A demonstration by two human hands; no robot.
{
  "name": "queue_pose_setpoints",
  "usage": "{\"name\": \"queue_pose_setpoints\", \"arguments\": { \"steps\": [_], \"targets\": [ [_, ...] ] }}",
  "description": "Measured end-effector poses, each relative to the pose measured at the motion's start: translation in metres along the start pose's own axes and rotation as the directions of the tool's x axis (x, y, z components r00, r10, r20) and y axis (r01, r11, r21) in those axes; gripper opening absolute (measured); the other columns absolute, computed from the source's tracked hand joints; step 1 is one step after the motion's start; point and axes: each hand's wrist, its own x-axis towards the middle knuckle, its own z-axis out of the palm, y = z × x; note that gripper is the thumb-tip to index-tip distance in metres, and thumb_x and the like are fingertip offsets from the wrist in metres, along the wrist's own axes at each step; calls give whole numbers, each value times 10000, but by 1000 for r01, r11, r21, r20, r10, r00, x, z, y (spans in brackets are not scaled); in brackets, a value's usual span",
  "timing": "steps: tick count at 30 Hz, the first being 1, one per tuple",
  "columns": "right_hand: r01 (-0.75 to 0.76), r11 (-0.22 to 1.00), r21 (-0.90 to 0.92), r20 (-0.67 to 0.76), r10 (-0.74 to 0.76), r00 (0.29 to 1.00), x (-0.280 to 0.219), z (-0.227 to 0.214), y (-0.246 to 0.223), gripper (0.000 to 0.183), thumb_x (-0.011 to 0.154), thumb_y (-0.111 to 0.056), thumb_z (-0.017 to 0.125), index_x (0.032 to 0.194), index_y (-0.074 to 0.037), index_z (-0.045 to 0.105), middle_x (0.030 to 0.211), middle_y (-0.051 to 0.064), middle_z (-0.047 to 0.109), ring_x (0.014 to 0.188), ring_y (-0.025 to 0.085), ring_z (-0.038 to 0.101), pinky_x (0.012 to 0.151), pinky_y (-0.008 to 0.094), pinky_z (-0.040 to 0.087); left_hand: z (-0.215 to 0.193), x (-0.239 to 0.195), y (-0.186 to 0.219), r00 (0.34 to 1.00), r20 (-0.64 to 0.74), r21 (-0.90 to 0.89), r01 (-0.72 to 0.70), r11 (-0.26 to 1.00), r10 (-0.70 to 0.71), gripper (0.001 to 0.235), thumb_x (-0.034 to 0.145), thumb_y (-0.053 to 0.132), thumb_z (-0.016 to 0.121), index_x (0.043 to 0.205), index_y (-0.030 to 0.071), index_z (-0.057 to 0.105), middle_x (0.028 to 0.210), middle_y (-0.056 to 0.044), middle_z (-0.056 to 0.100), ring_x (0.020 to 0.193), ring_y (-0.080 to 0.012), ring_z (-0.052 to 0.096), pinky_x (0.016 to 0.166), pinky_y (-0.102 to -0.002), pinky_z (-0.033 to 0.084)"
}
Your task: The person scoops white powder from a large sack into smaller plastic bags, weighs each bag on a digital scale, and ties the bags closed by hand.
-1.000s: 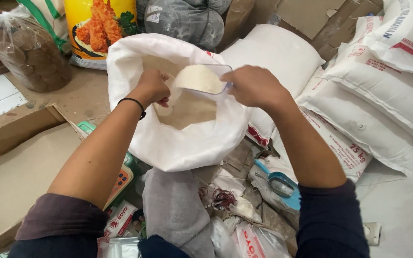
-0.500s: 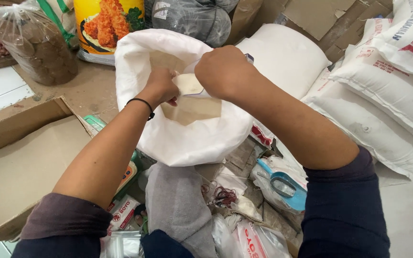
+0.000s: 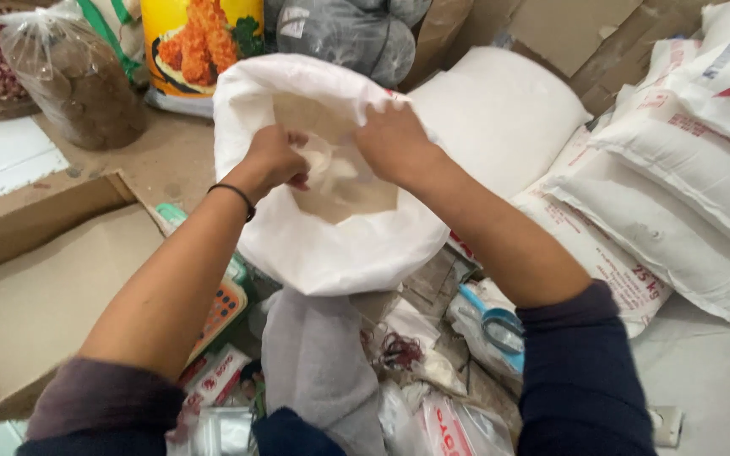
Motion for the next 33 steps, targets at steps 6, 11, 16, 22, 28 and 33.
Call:
{"name": "queue_pose_setpoints", "arguments": {
  "steps": [6,11,16,22,28,33],
  "targets": [
    [324,892,316,-405,-182,896,25,52,-20,264,794,-41,818,1047,-70,748,1199,185,620,1040,407,636,850,511,560,3,-8,7,1000,-18,92,-20,996,22,617,785,-101,579,1401,-82,546,923,-342,677,606,-352,749,588,-439,676],
    [-179,830,529,109,142,984,9,44,-10,597,736,-4,830,1277,56,585,1044,284,682,925,524,704,694,706,552,-3,3,-5,992,-91,216,-61,975,82,569,775,-115,629,1342,-73,612,836,-306,701,583,-321,742,524,-403,635],
    [-195,896,399,307,69,949,0,130,-31,482,712,-46,847,1168,-12,693,979,246,745,943,482,729,762,621,558,3,1,-9,997,-69,121,-38,992,47,544,808,-94,628,1350,-56,610,784,-270,706,571,-308,743,550,-401,644],
    [-227,971,73,204,208,956,41,166,-28,99,748,-45,777,843,-73,783,718,133,713,688,313,719,541,481,522,1,-2,1,997,-58,94,-49,994,54,555,804,-106,623,1357,-81,593,859,-318,700,597,-281,746,573,-379,644],
    [-236,809,538,208,143,968,21,187,-17,228,876,-50,658,1068,35,749,918,250,744,909,452,737,735,566,578,2,-11,4,996,-50,139,-62,988,69,597,783,-106,648,1375,-73,579,867,-303,704,572,-273,742,564,-374,654],
    [-213,816,537,201,121,972,-66,52,19,291,889,-7,627,1153,87,702,969,319,732,947,526,719,782,638,569,1,-18,13,998,-37,113,-46,993,50,602,774,-134,648,1369,-121,558,1162,-404,630,593,-261,735,534,-351,651]
  ]
}}
